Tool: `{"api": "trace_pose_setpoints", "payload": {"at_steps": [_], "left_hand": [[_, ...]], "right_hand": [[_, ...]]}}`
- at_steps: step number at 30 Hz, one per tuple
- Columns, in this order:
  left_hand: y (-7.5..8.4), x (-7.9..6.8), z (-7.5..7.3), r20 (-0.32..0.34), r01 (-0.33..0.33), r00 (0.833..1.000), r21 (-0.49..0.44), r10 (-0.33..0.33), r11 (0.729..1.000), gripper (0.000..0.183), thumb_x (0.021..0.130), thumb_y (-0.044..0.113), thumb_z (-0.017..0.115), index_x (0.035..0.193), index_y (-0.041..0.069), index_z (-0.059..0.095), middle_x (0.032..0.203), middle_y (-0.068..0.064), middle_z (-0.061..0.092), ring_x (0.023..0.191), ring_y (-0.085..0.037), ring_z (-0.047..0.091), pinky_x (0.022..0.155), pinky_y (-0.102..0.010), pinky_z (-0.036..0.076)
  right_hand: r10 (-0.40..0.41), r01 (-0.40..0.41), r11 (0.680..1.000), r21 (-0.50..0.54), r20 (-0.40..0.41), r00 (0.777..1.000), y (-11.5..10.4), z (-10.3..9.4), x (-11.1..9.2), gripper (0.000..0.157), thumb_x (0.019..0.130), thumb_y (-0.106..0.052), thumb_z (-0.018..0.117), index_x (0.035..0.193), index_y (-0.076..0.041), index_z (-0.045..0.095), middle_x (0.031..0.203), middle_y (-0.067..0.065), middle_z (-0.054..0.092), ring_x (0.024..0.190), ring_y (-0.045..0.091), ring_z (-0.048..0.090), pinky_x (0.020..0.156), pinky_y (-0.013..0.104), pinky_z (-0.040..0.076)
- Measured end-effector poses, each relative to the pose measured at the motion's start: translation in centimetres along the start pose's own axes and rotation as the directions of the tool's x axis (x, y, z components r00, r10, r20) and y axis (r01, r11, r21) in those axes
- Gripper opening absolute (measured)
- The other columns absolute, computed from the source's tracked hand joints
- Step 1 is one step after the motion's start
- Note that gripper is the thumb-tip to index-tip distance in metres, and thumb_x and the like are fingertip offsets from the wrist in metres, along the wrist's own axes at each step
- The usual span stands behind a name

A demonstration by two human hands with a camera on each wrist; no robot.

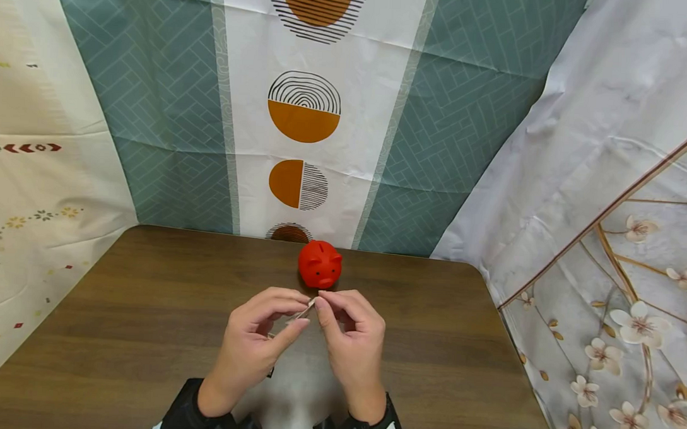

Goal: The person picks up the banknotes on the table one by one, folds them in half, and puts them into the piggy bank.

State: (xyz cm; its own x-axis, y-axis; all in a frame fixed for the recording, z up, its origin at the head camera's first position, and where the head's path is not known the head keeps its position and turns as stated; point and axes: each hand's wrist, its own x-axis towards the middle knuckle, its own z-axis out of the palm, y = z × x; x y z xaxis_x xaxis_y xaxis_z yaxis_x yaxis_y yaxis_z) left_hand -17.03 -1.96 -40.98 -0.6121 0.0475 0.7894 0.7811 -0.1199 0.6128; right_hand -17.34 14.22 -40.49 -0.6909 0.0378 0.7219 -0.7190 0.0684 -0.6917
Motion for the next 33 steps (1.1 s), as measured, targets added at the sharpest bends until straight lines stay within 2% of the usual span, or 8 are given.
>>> {"api": "trace_pose_setpoints", "payload": {"at_steps": [4, 8, 11, 14, 18, 22, 28, 33], "left_hand": [[-0.1, -0.1, 0.3, -0.031, -0.018, 0.999, 0.13, 0.022, 0.991, 0.032, 0.077, -0.003, 0.086, 0.106, 0.004, 0.075, 0.11, -0.014, 0.069, 0.102, -0.024, 0.069, 0.092, -0.024, 0.058], [-0.2, -0.1, 0.3, -0.036, -0.09, 0.994, 0.239, 0.102, 0.967, 0.036, 0.075, -0.002, 0.089, 0.107, 0.005, 0.076, 0.111, -0.013, 0.068, 0.101, -0.024, 0.068, 0.095, -0.019, 0.055], [-0.3, 0.0, 0.2, -0.007, -0.141, 0.989, 0.258, 0.147, 0.956, 0.038, 0.074, -0.003, 0.088, 0.109, 0.002, 0.076, 0.113, -0.015, 0.066, 0.102, -0.025, 0.067, 0.095, -0.018, 0.054], [-0.4, 0.2, 0.0, 0.011, -0.153, 0.988, 0.243, 0.155, 0.958, 0.039, 0.073, -0.004, 0.088, 0.11, 0.002, 0.076, 0.114, -0.016, 0.065, 0.102, -0.026, 0.066, 0.094, -0.019, 0.055], [-0.4, 0.4, -0.3, -0.042, -0.096, 0.993, 0.223, 0.108, 0.97, 0.038, 0.076, -0.008, 0.084, 0.11, 0.002, 0.073, 0.107, -0.015, 0.061, 0.087, -0.022, 0.062, 0.08, -0.021, 0.057], [-0.3, 0.4, -0.7, -0.091, 0.033, 0.996, 0.191, -0.016, 0.981, 0.039, 0.083, -0.009, 0.077, 0.119, 0.002, 0.066, 0.104, -0.012, 0.058, 0.078, -0.018, 0.055, 0.067, -0.022, 0.055], [-0.1, 0.2, -1.0, 0.009, 0.216, 0.976, 0.091, -0.218, 0.972, 0.012, 0.094, 0.001, 0.071, 0.102, 0.009, 0.071, 0.089, -0.007, 0.067, 0.071, -0.012, 0.058, 0.059, -0.023, 0.055], [-0.1, 0.1, -0.9, 0.021, 0.214, 0.976, 0.086, -0.217, 0.973, 0.009, 0.095, 0.002, 0.07, 0.1, 0.009, 0.07, 0.085, -0.005, 0.065, 0.064, -0.011, 0.056, 0.053, -0.025, 0.052]], "right_hand": [[0.043, -0.048, 0.998, 0.049, 0.093, 0.995, 0.0, 0.0, -0.2, 0.028, 0.094, 0.016, 0.058, 0.118, 0.008, 0.07, 0.095, 0.012, 0.07, 0.077, 0.015, 0.068, 0.066, 0.025, 0.061], [0.079, -0.088, 0.994, 0.065, 0.131, 0.988, -0.2, 0.0, -0.3, 0.038, 0.09, 0.016, 0.064, 0.127, 0.007, 0.066, 0.102, 0.011, 0.072, 0.082, 0.016, 0.069, 0.066, 0.027, 0.062], [0.094, -0.102, 0.994, 0.05, 0.134, 0.987, -0.3, 0.0, -0.2, 0.04, 0.089, 0.015, 0.067, 0.128, 0.006, 0.066, 0.104, 0.014, 0.072, 0.082, 0.017, 0.07, 0.067, 0.03, 0.063], [0.106, -0.111, 0.993, 0.037, 0.118, 0.987, -0.4, -0.1, -0.1, 0.035, 0.09, 0.014, 0.066, 0.125, 0.007, 0.067, 0.104, 0.017, 0.072, 0.081, 0.017, 0.072, 0.069, 0.031, 0.063], [0.106, -0.113, 0.992, 0.049, 0.117, 0.987, -0.4, -0.5, 0.1, 0.026, 0.091, 0.015, 0.065, 0.116, 0.009, 0.07, 0.102, 0.019, 0.071, 0.075, 0.017, 0.07, 0.065, 0.029, 0.063], [0.093, -0.1, 0.994, 0.036, 0.149, 0.984, -0.4, -0.9, 0.3, 0.022, 0.092, 0.014, 0.064, 0.109, 0.004, 0.073, 0.098, 0.014, 0.07, 0.072, 0.016, 0.061, 0.06, 0.023, 0.058], [0.078, -0.081, 0.997, 0.008, 0.177, 0.981, -0.5, -1.0, 0.3, 0.024, 0.09, 0.014, 0.067, 0.11, 0.001, 0.073, 0.096, 0.011, 0.069, 0.072, 0.015, 0.054, 0.053, 0.021, 0.048], [0.127, -0.13, 0.992, 0.004, 0.175, 0.976, -0.4, -0.7, 0.2, 0.02, 0.088, 0.011, 0.072, 0.103, -0.003, 0.074, 0.085, 0.007, 0.067, 0.062, 0.014, 0.048, 0.045, 0.025, 0.039]]}}
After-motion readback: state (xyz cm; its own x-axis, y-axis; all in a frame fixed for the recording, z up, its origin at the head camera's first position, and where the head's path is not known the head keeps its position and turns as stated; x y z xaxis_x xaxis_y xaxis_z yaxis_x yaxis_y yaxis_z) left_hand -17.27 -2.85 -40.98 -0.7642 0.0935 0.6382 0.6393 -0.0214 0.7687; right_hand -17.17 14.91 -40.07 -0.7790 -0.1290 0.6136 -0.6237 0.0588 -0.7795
